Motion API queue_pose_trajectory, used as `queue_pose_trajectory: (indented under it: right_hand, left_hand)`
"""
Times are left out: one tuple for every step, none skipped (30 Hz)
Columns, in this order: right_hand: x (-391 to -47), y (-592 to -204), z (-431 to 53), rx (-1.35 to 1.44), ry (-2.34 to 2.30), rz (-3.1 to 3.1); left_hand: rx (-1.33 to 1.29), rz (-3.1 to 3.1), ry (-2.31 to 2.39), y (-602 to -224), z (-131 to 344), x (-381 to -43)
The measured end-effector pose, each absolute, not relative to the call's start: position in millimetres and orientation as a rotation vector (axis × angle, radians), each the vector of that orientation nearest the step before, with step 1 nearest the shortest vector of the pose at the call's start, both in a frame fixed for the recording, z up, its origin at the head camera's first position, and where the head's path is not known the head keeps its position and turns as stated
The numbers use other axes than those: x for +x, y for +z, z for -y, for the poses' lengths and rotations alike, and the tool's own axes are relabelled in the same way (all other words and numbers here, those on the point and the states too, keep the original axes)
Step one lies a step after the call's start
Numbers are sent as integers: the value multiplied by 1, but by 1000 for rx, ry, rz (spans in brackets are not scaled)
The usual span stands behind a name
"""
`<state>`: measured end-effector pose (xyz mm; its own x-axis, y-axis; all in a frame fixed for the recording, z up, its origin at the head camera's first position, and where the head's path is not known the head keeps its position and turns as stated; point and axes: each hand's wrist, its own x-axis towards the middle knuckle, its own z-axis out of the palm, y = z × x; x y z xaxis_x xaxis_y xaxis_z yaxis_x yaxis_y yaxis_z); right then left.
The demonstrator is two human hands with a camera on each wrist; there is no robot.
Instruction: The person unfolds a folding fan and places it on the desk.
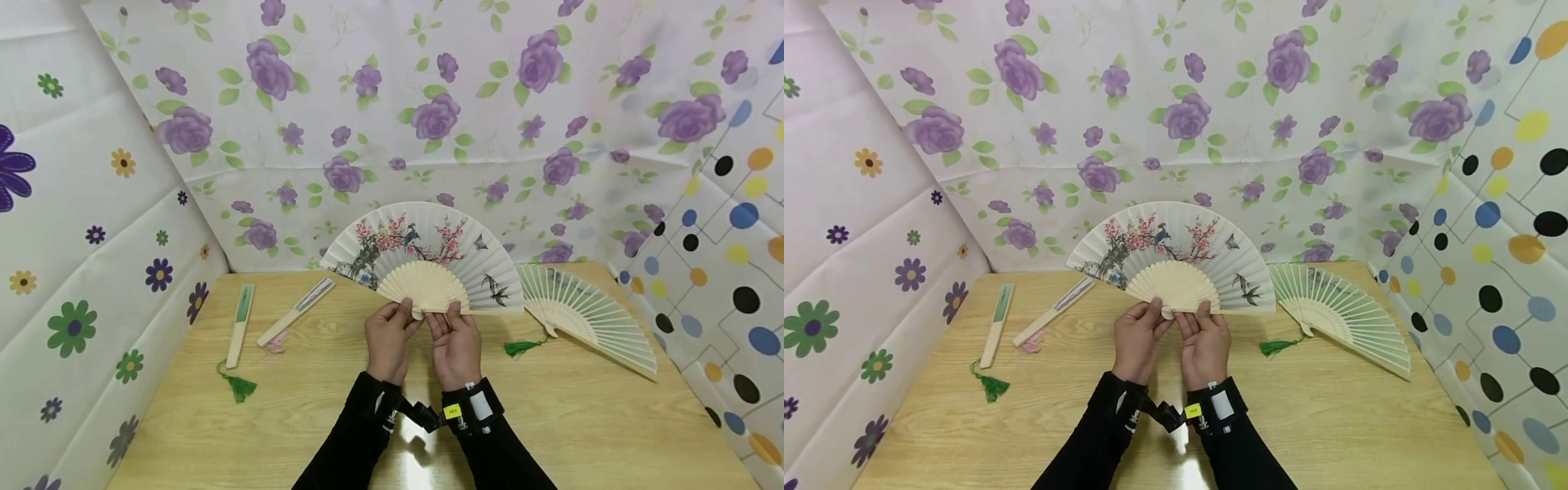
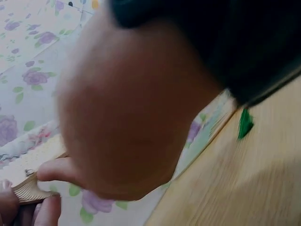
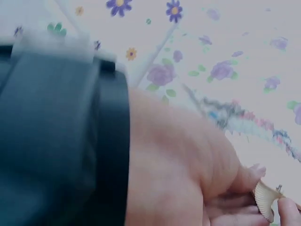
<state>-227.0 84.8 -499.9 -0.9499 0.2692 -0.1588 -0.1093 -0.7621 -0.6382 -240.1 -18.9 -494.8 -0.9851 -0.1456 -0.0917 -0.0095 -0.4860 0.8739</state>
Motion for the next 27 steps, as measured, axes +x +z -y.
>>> queue_pose_trajectory:
  right_hand:
    - [-226, -499, -85, -366, 2753, 963]
    - [-225, -498, -84, -370, 2760, 950]
    - [-224, -497, -84, -373, 2764, 944]
    - [-223, -497, -85, -376, 2766, 942]
    - [-221, -496, -85, -378, 2768, 942]
    - [-220, -496, -85, -381, 2770, 940]
    - [-218, -495, -86, -383, 2773, 936]
    - [-217, -495, -87, -389, 2778, 929]
    - [-215, -495, -88, -397, 2782, 924]
    - [-213, -495, -90, -406, 2784, 923]
    - [-211, -495, -92, -417, 2786, 924]
    - [-209, -496, -94, -427, 2790, 928]
    - [-206, -497, -97, -426, 2794, 937]
    - [-202, -499, -100, -423, 2799, 950]
    - [-198, -501, -104, -423, 2802, 962]
    - [-192, -504, -109, -429, 2798, 986]
    - [-186, -508, -114, -440, 2795, 1010]
    - [-178, -511, -119, -451, 2791, 1040]
    - [-169, -515, -126, -479, 2785, 1059]
    - [-161, -520, -133, -524, 2776, 1073]
    - [-152, -524, -140, -577, 2765, 1080]
    - [-143, -527, -147, -633, 2755, 1081]
    - [-135, -530, -155, -688, 2750, 1067]
    - [-128, -533, -162, -743, 2740, 1050]
    - [-121, -536, -169, -801, 2731, 1022]
    - [-115, -538, -176, -845, 2723, 1009]
    - [-109, -539, -182, -881, 2715, 1007]
  left_hand:
    - [235, 1527, -2641, -495, 18, -239]
    - [233, 1510, -2648, -495, 16, -238]
    - [234, 1497, -2648, -495, 15, -237]
    - [239, 1483, -2648, -494, 14, -236]
    - [245, 1470, -2651, -494, 13, -235]
    - [247, 1462, -2652, -494, 13, -234]
    - [250, 1459, -2653, -493, 12, -233]
    - [257, 1456, -2653, -493, 11, -231]
    - [264, 1452, -2655, -494, 9, -230]
    - [269, 1449, -2659, -494, 8, -229]
    - [274, 1448, -2661, -496, 7, -227]
    - [278, 1448, -2662, -497, 5, -226]
    - [283, 1459, -2659, -499, 4, -225]
    - [281, 1476, -2656, -501, 2, -223]
    - [279, 1507, -2647, -504, 1, -221]
    - [280, 1552, -2637, -507, 0, -219]
    - [284, 1600, -2629, -510, -1, -215]
    - [287, 1654, -2619, -513, -1, -211]
    - [281, 1712, -2606, -517, -1, -207]
    - [282, 1755, -2609, -519, -1, -202]
    - [283, 1802, -2616, -522, -1, -198]
    - [280, 1834, -2635, -525, 0, -194]
    - [277, 1858, -2657, -527, -1, -190]
    - [277, 1884, -2677, -528, -1, -188]
    - [275, 1911, -2697, -529, -2, -186]
    - [281, 1936, -2724, -530, -4, -185]
    - [286, 1964, -2740, -530, -6, -184]
